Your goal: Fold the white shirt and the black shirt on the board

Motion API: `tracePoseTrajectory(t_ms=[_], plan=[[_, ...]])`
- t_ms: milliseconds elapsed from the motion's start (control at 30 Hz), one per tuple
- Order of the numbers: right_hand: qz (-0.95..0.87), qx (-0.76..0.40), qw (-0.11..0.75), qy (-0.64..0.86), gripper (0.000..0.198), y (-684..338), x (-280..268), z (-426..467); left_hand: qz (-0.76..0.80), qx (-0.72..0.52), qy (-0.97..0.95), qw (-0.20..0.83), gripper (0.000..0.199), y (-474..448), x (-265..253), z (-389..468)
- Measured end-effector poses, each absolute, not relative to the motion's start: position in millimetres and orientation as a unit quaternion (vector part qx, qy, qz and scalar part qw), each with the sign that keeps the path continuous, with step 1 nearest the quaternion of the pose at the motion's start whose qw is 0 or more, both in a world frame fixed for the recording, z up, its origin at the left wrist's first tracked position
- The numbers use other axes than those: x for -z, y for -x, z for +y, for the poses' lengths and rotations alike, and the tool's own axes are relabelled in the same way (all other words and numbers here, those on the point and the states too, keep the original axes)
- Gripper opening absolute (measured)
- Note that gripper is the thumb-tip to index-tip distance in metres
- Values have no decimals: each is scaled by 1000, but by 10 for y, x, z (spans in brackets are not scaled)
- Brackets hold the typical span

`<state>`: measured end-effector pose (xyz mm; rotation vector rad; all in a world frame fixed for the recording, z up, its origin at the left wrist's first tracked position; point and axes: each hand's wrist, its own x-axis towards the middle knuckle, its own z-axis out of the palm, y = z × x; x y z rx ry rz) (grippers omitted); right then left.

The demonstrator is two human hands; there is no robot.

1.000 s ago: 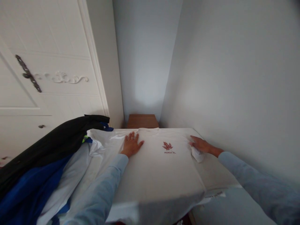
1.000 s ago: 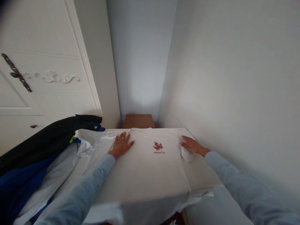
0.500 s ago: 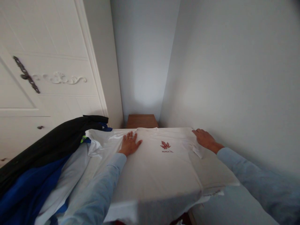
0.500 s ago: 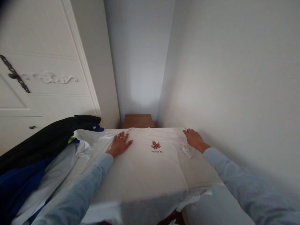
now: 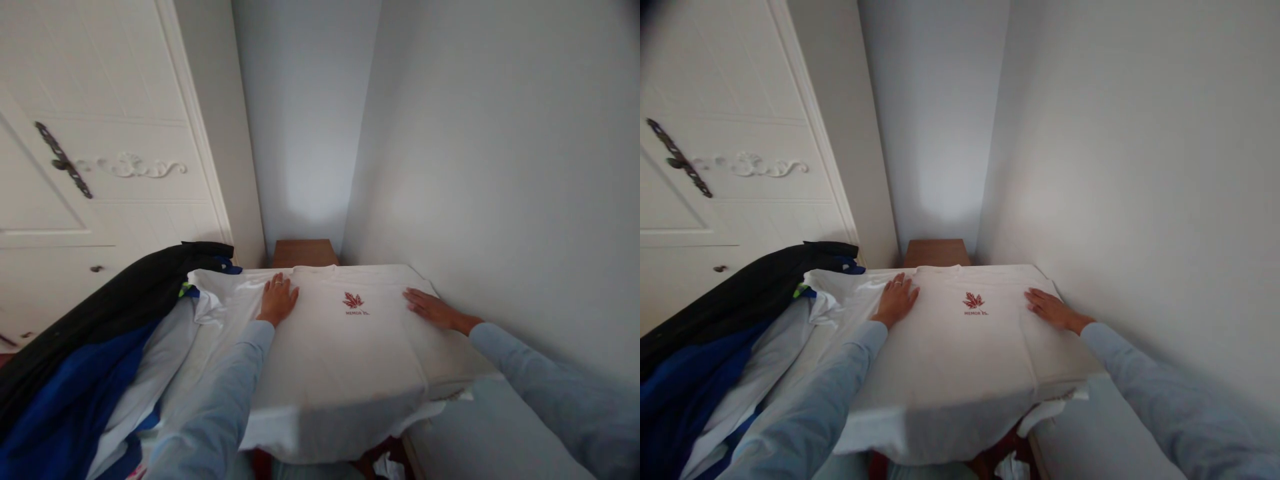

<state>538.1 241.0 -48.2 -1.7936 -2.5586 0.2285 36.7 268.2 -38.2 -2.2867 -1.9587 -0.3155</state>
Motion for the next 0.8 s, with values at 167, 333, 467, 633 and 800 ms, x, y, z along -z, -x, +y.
tracePoseTrajectory(t_ms=[167,333,467,633,800], plan=[[-801,-50,-7,597,67,-5477,330,2293,-646,115,750,86,51,-293,241,2552],[-844,-60,46,531,74,-4788,236,2180,-683,114,711,121,42,168,-108,2449],[-890,-109,85,434,76,-3981,165,2156,-752,104,635,141,42,715,-452,2341],[-904,-151,110,386,77,-3230,128,2188,-819,82,558,108,43,1222,-687,2203],[-910,-163,111,365,72,-2911,202,2135,-841,95,532,18,32,1376,-764,2206]])
